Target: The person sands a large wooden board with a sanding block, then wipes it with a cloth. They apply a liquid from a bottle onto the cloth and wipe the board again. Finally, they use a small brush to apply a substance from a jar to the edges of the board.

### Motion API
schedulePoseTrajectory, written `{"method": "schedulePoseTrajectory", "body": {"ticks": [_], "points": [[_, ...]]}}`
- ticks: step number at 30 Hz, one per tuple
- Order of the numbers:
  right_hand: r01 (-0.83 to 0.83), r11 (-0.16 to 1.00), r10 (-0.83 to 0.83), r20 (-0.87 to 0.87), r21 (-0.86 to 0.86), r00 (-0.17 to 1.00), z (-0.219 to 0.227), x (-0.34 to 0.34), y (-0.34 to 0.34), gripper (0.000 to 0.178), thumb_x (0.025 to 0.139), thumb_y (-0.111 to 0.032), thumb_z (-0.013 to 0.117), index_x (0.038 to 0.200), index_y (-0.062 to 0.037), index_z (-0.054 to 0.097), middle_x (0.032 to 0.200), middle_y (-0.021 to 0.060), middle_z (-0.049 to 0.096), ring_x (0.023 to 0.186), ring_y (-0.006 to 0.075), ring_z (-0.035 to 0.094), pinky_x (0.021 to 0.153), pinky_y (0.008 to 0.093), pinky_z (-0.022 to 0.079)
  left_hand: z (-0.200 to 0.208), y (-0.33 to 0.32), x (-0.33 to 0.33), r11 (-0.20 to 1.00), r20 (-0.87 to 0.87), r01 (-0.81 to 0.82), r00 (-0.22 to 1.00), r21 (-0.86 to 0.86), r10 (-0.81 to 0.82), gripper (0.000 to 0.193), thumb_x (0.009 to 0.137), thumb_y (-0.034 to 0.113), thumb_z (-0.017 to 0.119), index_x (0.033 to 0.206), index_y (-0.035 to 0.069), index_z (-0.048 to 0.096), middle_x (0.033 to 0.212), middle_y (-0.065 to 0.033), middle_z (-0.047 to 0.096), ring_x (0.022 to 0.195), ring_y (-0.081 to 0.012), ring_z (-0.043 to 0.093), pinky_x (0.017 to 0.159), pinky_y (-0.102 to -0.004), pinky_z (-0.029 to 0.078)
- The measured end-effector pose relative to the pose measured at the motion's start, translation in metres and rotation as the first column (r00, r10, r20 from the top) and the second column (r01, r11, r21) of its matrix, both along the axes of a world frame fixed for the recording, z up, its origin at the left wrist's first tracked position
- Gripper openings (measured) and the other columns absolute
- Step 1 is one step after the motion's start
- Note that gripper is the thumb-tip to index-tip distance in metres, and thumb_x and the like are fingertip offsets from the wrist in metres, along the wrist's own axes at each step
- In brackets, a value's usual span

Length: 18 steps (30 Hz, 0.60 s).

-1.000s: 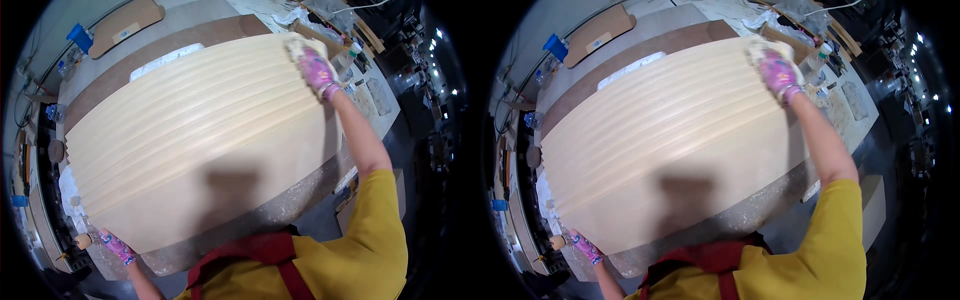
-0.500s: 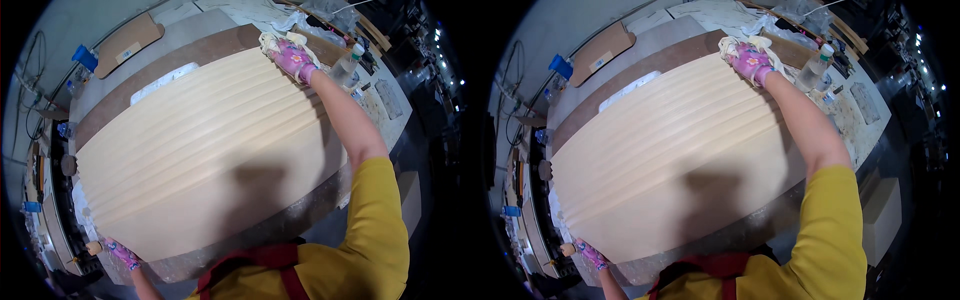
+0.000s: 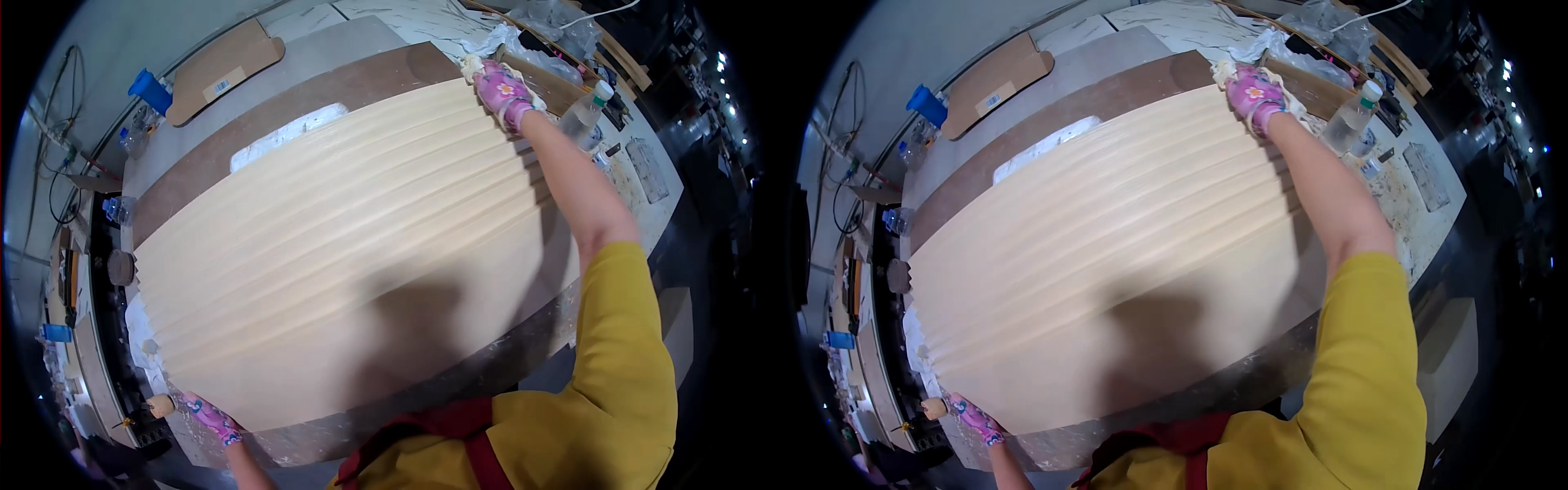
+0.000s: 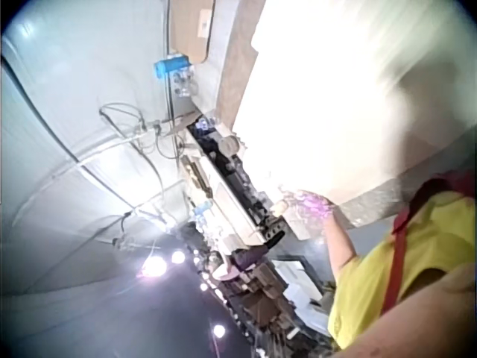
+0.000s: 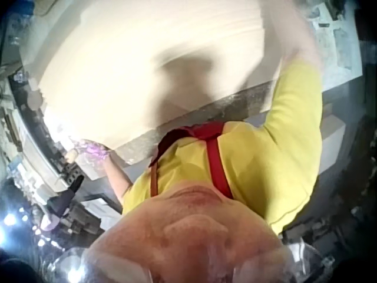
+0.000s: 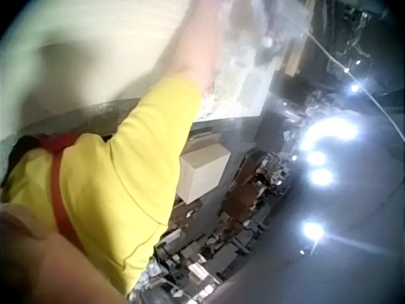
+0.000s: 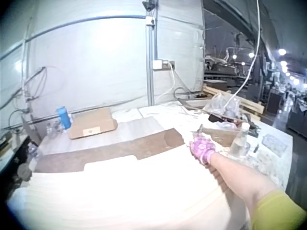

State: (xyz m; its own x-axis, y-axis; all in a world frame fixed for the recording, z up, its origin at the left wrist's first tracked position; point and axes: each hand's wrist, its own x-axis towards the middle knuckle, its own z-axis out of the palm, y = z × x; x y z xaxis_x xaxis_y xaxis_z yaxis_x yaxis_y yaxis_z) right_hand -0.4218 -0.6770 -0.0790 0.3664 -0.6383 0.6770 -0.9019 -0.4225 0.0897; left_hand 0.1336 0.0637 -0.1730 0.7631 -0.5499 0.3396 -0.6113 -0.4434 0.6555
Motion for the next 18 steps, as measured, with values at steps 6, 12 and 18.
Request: {"method": "schedulePoseTrajectory", "body": {"ticks": [6, 12, 18], "points": [[-0.594, 0.744, 0.612, 0.046, 0.307, 0.790, -0.010, 0.164, 0.116, 0.043, 0.098, -0.033, 0.046, 0.135, -0.0113, 0.050, 0.126, 0.0144, 0.060, 0.107, 0.0293, 0.062, 0.095, 0.0430, 0.048, 0.031, -0.003, -0.025, 0.995, -0.131, -0.039, 0.991, -0.089, 0.028, 0.041, 0.100, 0.030, 0.043, 0.119, -0.005, 0.054, 0.111, -0.0148, 0.058, 0.101, -0.0264, 0.056, 0.092, -0.0384, 0.043], [-0.366, 0.528, -0.109, 0.489, 0.766, 0.866, 0.068, 0.038, 0.074, 0.036, 0.101, -0.032, 0.044, 0.125, -0.0081, 0.056, 0.097, 0.0044, 0.068, 0.079, 0.0142, 0.064, 0.071, 0.0315, 0.054, 0.044, -0.009, -0.024, 0.997, 0.050, 0.016, 0.999, 0.082, -0.020, 0.024, 0.097, 0.014, 0.049, 0.114, -0.003, 0.054, 0.108, -0.0139, 0.057, 0.102, -0.0261, 0.055, 0.092, -0.0352, 0.043], [-0.493, 0.646, -0.031, 0.665, 0.583, 0.746, 0.097, -0.001, 0.085, 0.044, 0.100, -0.034, 0.046, 0.132, -0.0038, 0.054, 0.123, 0.0153, 0.064, 0.111, 0.0247, 0.061, 0.098, 0.0335, 0.044, 0.022, 0.006, -0.010, 0.996, 0.000, -0.061, 0.998, 0.069, 0.061, 0.034, 0.098, 0.019, 0.046, 0.121, -0.005, 0.052, 0.117, -0.0158, 0.058, 0.107, -0.0268, 0.055, 0.095, -0.0373, 0.043]]}}
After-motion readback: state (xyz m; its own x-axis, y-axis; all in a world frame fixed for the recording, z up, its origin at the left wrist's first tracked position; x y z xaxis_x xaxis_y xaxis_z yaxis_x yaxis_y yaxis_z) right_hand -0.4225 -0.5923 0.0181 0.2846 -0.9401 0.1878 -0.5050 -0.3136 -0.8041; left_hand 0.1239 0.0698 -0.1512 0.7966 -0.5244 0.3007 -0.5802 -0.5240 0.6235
